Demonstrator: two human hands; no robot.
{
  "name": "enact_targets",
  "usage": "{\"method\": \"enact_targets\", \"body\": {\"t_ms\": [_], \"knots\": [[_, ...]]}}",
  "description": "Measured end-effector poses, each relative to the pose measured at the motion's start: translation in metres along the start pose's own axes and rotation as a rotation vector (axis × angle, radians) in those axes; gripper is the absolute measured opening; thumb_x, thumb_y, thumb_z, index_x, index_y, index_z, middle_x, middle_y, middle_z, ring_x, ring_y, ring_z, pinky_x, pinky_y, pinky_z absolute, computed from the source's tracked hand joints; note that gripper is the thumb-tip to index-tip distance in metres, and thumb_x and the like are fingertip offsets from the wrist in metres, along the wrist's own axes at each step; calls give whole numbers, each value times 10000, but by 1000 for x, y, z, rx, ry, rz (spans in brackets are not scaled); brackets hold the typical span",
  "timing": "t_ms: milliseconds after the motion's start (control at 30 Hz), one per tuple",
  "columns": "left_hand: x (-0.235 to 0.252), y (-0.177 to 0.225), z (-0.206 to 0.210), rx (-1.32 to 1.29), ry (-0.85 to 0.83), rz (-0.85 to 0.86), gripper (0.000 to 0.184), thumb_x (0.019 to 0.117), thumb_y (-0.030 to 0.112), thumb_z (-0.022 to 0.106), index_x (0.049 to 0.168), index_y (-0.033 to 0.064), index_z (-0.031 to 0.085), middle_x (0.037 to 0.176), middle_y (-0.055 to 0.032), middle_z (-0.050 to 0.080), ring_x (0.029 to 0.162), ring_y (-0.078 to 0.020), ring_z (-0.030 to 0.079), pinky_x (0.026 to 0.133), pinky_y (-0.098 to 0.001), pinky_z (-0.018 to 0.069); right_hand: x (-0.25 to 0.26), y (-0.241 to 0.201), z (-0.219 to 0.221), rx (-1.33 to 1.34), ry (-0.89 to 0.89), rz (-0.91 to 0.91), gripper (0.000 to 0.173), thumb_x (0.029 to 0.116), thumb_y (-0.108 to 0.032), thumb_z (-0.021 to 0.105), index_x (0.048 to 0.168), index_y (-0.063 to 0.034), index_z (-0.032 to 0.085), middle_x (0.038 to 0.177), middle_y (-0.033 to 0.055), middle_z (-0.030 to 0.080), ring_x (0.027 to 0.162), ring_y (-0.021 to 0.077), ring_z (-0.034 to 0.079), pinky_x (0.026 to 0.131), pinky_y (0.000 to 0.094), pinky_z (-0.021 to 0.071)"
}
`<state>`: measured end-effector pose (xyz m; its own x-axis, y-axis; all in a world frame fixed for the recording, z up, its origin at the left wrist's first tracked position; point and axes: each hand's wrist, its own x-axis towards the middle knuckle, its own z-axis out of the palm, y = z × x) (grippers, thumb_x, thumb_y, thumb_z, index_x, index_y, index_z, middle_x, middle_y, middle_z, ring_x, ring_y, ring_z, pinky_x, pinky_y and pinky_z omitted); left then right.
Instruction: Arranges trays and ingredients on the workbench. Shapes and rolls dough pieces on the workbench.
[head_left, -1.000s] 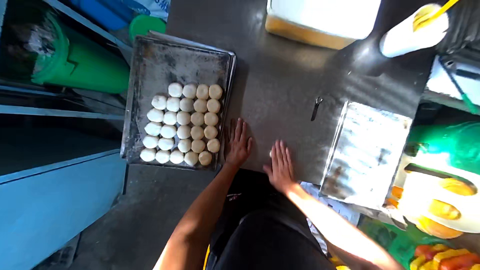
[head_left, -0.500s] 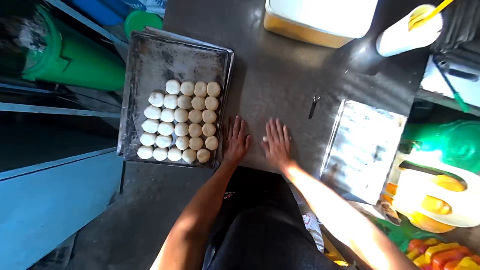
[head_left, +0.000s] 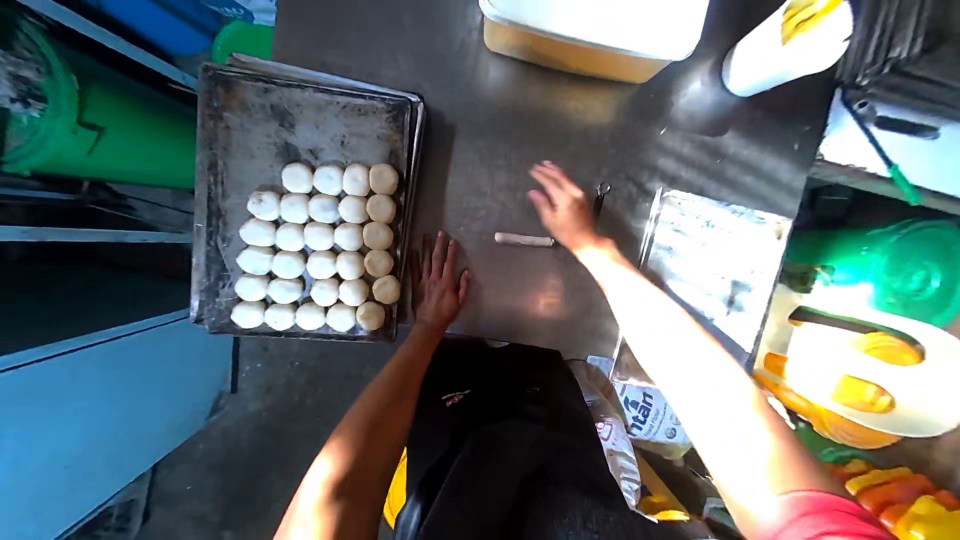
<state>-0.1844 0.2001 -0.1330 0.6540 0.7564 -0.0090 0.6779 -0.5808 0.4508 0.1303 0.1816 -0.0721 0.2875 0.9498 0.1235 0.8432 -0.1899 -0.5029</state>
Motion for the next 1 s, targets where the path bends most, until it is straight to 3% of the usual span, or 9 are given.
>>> {"method": "enact_targets", "body": {"t_ms": [33, 67, 133, 267, 367, 533, 733, 833, 1000], "knots": [[-2, 0, 1, -5, 7, 2, 641, 1047, 448, 409, 1605, 139, 347, 1718, -75, 180, 1597, -285, 88, 1272, -609, 127, -2, 8, -36, -94, -126, 53, 313, 1047, -156, 513, 1276, -49, 698, 1379, 113, 652, 1374, 249, 545, 1164, 412, 439], [-2, 1, 1, -8, 6, -1, 642, 1047, 449, 404, 1607, 142, 343, 1721, -67, 172, 1598, -279, 80, 1275, -607, 118, 1, 11, -79, -213, -456, 159, 363, 1062, -89, 442, 1376, -95, 623, 1492, 47, 557, 1461, 205, 433, 1200, 404, 387], [-1, 2, -2, -32, 1, -14, 636, 1045, 436, 416, 1600, 133, 352, 1720, -72, 171, 1597, -279, 85, 1280, -590, 127, -34, 86, -72, -231, -219, -153, 362, 942, 34, 480, 1185, -85, 722, 1335, 95, 657, 1329, 291, 556, 1057, 463, 504], [10, 29, -22, -27, -21, -93, 578, 1024, 374, 532, 1536, 120, 451, 1674, -127, 279, 1556, -357, 223, 1156, -620, 372, -73, 126, -78, -302, -287, -285, 410, 951, 67, 526, 1303, -82, 675, 1411, 156, 610, 1362, 349, 540, 1080, 512, 488], [34, 68, -30, -15, -68, 37, 545, 1030, 340, 533, 1516, 99, 479, 1590, -164, 425, 1542, -360, 268, 1234, -655, 190, -97, 116, -76, -404, -193, -236, 328, 972, 7, 563, 1260, -91, 687, 1231, 170, 676, 1126, 384, 660, 799, 536, 568], [78, 129, -7, -9, -216, 225, 567, 1050, 407, 489, 1539, 122, 459, 1616, -113, 405, 1567, -299, 224, 1267, -604, 149, -129, 100, -66, -478, -257, -65, 366, 1011, -97, 572, 1373, -115, 624, 1372, 159, 597, 1231, 383, 602, 832, 549, 568], [66, 135, 31, 136, -263, 279, 619, 1064, 446, 414, 1588, 119, 378, 1705, -90, 222, 1593, -291, 108, 1274, -600, 87, -134, 82, -60, -653, -392, -49, 389, 985, -38, 551, 1372, -10, 579, 1279, 202, 584, 1159, 394, 607, 761, 507, 568], [41, 130, 36, 149, -228, 333, 637, 1062, 413, 422, 1622, 132, 305, 1719, -87, 172, 1598, -274, 81, 1283, -576, 82, -131, 83, -56, -500, -180, 65, 226, 1015, -169, 535, 1139, -55, 685, 1129, 170, 642, 1006, 379, 662, 673, 541, 548], [15, 113, 26, -31, -133, 390, 552, 1050, 287, 510, 1585, 193, 406, 1701, -68, 247, 1591, -237, 143, 1292, -542, 141, -120, 28, -61, 332, 34, 543, 206, 987, -159, 624, 1147, -36, 665, 1151, 138, 670, 956, 240, 681, 843, 448, 581]]}}
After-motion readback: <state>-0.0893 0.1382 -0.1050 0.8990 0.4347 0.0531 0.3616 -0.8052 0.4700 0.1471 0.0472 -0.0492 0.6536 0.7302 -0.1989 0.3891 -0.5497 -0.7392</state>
